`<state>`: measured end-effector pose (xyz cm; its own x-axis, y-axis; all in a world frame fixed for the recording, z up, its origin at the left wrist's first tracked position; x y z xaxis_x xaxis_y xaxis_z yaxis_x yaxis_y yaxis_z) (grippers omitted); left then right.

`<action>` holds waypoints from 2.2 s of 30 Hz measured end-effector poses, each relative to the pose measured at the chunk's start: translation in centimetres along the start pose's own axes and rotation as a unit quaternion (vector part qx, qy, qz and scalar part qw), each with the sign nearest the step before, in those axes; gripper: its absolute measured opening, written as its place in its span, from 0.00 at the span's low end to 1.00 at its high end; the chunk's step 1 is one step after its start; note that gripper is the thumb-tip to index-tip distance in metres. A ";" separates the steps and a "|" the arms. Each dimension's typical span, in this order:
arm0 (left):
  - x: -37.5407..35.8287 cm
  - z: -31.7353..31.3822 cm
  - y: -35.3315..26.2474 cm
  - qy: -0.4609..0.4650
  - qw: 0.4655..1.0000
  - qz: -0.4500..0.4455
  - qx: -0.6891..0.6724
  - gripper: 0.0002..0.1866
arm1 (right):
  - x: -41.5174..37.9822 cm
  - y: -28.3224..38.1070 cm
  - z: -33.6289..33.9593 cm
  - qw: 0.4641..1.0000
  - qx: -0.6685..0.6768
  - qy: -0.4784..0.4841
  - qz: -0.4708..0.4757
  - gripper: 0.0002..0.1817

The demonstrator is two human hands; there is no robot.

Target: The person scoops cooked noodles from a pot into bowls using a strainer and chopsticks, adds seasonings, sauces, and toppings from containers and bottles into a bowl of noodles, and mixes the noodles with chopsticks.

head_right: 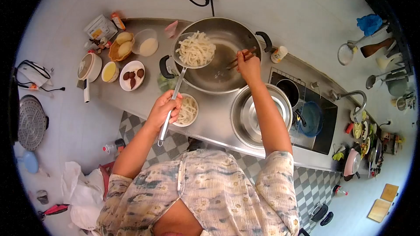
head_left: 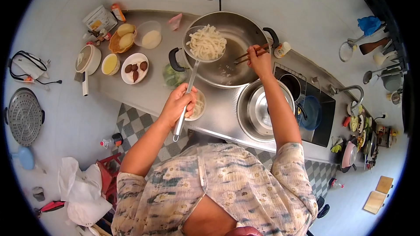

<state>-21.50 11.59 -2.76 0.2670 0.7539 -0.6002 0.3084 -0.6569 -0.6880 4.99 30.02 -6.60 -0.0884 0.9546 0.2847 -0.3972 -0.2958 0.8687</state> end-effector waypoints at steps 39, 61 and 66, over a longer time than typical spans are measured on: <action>-0.7 0.0 3.5 0.175 0.984 0.039 -0.009 0.07 | -5.0 11.5 -0.7 0.986 0.080 -0.004 0.145 0.12; -2.4 0.9 3.1 0.184 0.980 0.068 0.035 0.08 | -0.6 13.4 0.6 0.985 0.092 0.014 0.145 0.14; -2.3 0.9 2.9 0.192 0.979 0.061 0.018 0.08 | -1.1 14.1 1.2 0.983 0.059 0.055 0.168 0.14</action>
<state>-22.07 7.96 -3.78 0.6256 0.6100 -0.4863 0.2220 -0.7368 -0.6386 0.58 24.70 5.85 -0.2972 0.7986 0.5234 -0.2211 -0.5908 0.7759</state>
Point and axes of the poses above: each hand's wrist, its own x-axis towards the middle knuckle, its own z-axis out of the back of the hand, y = z × x, the point moved 5 cm from there along x, towards the middle knuckle, and after that the axes turned 14 degrees about z, right-handed, at the moved point
